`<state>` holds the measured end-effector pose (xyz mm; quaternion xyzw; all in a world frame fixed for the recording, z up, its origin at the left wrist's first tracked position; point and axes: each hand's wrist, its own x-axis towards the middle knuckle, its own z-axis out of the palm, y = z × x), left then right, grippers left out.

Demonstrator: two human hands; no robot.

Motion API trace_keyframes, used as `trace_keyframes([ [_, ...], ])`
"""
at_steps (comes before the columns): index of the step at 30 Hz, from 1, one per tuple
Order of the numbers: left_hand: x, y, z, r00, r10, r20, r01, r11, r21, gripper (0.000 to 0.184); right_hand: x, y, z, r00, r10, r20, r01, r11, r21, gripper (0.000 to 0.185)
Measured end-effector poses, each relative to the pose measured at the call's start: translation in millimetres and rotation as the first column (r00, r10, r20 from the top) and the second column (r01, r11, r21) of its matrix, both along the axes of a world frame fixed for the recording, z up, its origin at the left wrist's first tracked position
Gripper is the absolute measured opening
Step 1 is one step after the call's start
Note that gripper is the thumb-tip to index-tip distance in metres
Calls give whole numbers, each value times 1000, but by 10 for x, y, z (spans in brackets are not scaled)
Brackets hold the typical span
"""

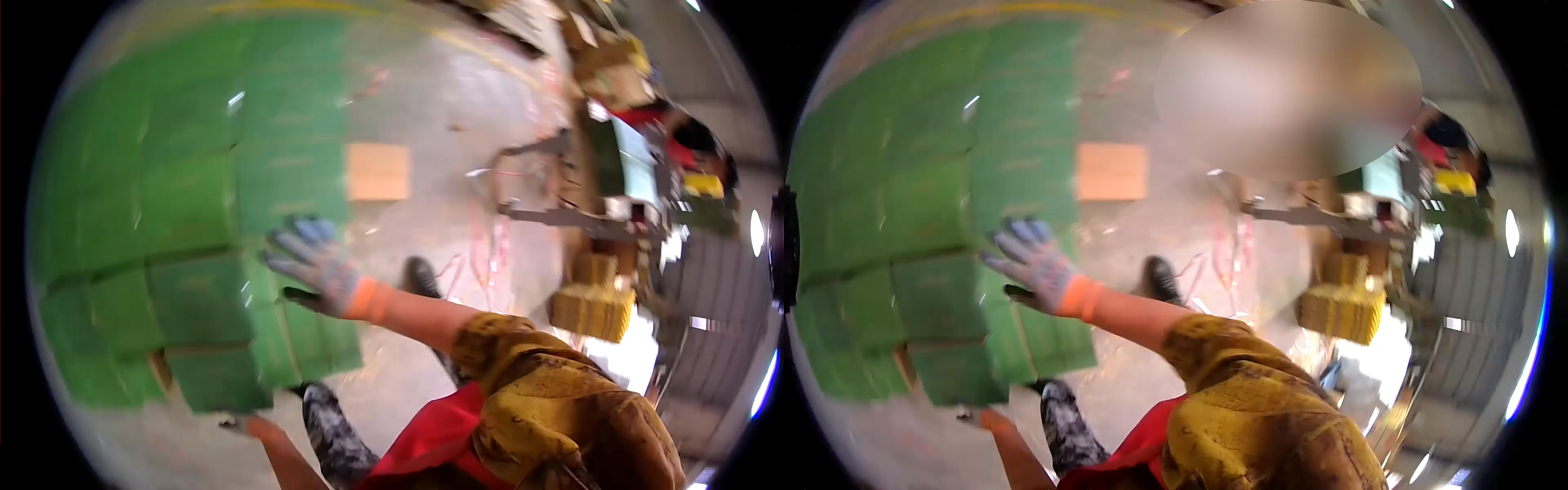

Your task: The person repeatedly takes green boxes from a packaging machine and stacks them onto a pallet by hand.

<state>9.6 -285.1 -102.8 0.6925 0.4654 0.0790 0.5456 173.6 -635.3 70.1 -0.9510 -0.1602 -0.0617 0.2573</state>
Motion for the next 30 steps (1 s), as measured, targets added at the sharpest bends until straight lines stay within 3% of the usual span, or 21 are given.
trace_keyframes([
  [1,27,-311,167,999,-39,30,39,999,-4,67,-212,-675,433,990,-138,15,139,984,-108,64],
  [2,78,-689,355,994,-85,66,87,995,-44,66,-327,-1366,934,919,-390,62,380,829,-410,77],
  [3,200,-1145,530,976,-174,133,193,970,-150,65,-479,-2125,1199,815,-569,112,545,687,-481,90],
  [5,641,-2253,882,881,-348,322,448,832,-327,64,-723,-3290,1837,655,-552,515,755,454,-473,99],
  [7,1169,-3626,1228,659,-442,609,701,655,-282,58,-1034,-4258,2141,548,-671,499,781,198,-592,96],
  [8,1487,-4263,1439,494,-662,564,837,537,-104,59,-1174,-4366,2216,586,-718,376,707,227,-670,91],
  [9,1725,-4830,1656,435,-737,517,898,398,-189,58,-1260,-4363,2255,614,-752,240,624,276,-731,87],
  [10,1960,-5396,1875,354,-810,468,930,251,-268,57,-1416,-4349,2447,553,-808,203,713,334,-616,77],
  [12,2150,-6290,2353,327,-822,465,772,-52,-634,56,-1634,-4165,2588,606,-790,90,699,475,-534,72],
  [14,2015,-6936,2976,162,-844,511,615,-319,-721,60,-1882,-4027,2511,688,-725,-3,635,605,-481,67],
  [15,1922,-7124,3025,-216,-716,664,675,-601,-429,66,-1991,-3985,2450,746,-666,-22,599,684,-416,63],
  [16,1872,-7201,3113,-372,-768,521,637,-620,-458,68,-2104,-3979,2389,789,-614,-18,558,728,-398,58],
  [17,1788,-7089,3081,-509,-782,360,598,-622,-505,71,-2257,-3939,2213,855,-519,-12,500,830,-245,46],
  [19,1567,-6663,2924,-410,-865,288,721,-501,-479,67,-2469,-4253,2600,929,-371,1,355,890,285,47],
  [20,1343,-6354,2862,-228,-913,338,758,-384,-527,60,-2538,-4576,2789,868,-485,-109,493,866,77,54],
  [21,1186,-6077,2952,-133,-935,329,713,-321,-623,57,-2495,-4887,2907,786,-617,-33,617,787,-15,63],
  [22,996,-5774,2984,33,-981,193,657,-124,-743,58,-2452,-5197,3027,683,-729,36,729,678,-91,72],
  [23,836,-5507,3000,185,-982,44,569,71,-819,58,-2363,-5413,3062,514,-816,265,845,535,7,83],
  [24,704,-5299,2990,298,-954,36,603,158,-782,59,-2242,-5548,2968,527,-830,185,849,523,-75,90],
  [26,661,-5150,3068,431,-893,127,579,166,-798,58,-2088,-5570,2837,566,-824,32,804,544,-240,97],
  [30,1075,-5071,3170,541,-827,153,608,258,-751,53,-2603,-5332,2922,637,-768,-58,748,635,-195,88],
])
